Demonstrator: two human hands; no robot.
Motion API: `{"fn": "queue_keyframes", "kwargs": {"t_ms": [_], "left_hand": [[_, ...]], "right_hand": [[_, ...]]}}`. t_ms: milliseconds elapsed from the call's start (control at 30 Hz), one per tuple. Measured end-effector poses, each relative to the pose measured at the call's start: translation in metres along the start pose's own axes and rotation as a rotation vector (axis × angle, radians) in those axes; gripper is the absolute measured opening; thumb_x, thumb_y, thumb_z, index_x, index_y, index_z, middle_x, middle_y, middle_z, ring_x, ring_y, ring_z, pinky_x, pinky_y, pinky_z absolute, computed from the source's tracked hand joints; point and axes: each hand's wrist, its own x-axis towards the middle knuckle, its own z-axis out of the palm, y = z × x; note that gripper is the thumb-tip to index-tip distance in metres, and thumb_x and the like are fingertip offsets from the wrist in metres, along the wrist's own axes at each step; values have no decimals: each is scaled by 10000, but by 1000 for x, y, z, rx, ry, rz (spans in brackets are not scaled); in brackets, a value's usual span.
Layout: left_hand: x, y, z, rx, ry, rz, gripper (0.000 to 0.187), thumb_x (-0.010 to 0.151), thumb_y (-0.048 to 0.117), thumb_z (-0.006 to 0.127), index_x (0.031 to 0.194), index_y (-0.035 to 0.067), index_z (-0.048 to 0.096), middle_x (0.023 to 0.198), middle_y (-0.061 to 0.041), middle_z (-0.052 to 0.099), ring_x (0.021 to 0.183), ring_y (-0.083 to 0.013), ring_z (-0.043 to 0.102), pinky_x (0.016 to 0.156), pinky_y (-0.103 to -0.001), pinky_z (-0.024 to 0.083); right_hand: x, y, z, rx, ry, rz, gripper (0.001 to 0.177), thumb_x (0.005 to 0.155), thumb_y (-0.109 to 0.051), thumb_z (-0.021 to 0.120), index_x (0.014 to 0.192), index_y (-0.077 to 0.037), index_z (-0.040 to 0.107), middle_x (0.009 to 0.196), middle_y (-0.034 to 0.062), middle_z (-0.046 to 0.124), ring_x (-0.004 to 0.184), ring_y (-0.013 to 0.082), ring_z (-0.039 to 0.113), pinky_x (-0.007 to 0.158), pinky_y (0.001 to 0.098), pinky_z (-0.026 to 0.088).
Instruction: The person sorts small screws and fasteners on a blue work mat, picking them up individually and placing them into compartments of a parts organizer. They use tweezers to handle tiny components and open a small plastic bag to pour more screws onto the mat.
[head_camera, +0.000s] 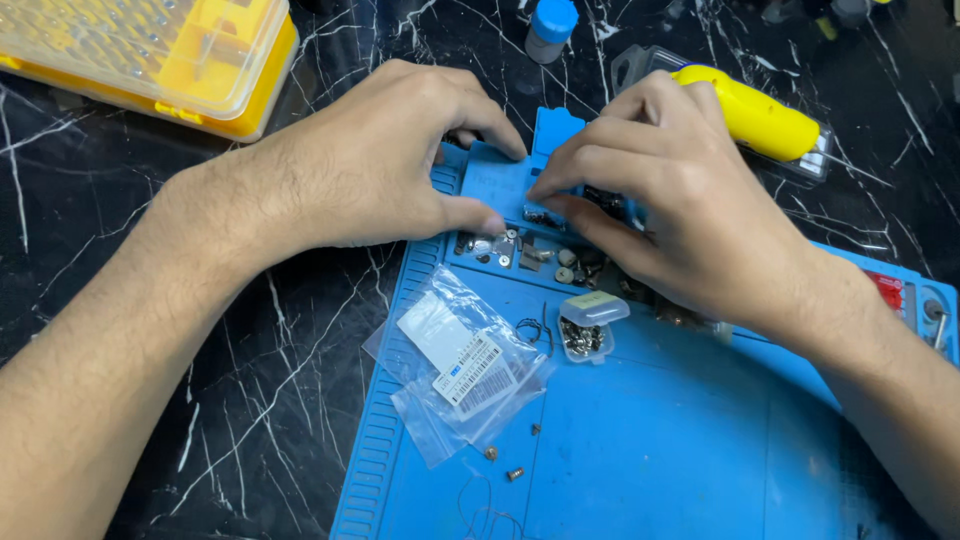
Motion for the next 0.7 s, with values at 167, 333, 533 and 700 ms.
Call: {"fn": "queue_keyframes", "kwargs": {"t_ms": [167,333,533,700], "left_hand": [[0,5,-9,-24,-40,1,631,835,383,1041,1383,147,836,1343,-84,807,1149,-276,760,983,-408,592],[-1,14,-20,1,-12,-88,402,974,465,925,1266,189,921,987,4,917,717,-179,769,723,-381,613],[-2,2,-11,-92,218,198,243,1191,243,779,1133,41,901,950,-40,880,777,-124,782,699,-290,600],[5,-16,12,-238,371,120,182,1208,147,721,1196,17,846,1039,-47,866,872,-115,813,792,-271,637]], "right_hand": [[-2,6,-1,31,-5,46,161,1156,-122,843,1315,-111,824,1215,4,787,1081,334,510,928,521,391],[-2,7,-4,93,-32,45,190,1123,-131,841,1311,-106,831,1202,18,783,1096,319,548,961,492,418],[-8,9,-8,-15,-5,150,275,1131,-175,918,1368,-120,790,1137,57,656,1126,317,565,974,488,364],[-3,7,-9,-31,4,187,191,1120,-182,917,1274,-174,805,1163,-34,757,1079,293,557,961,503,354]]}}
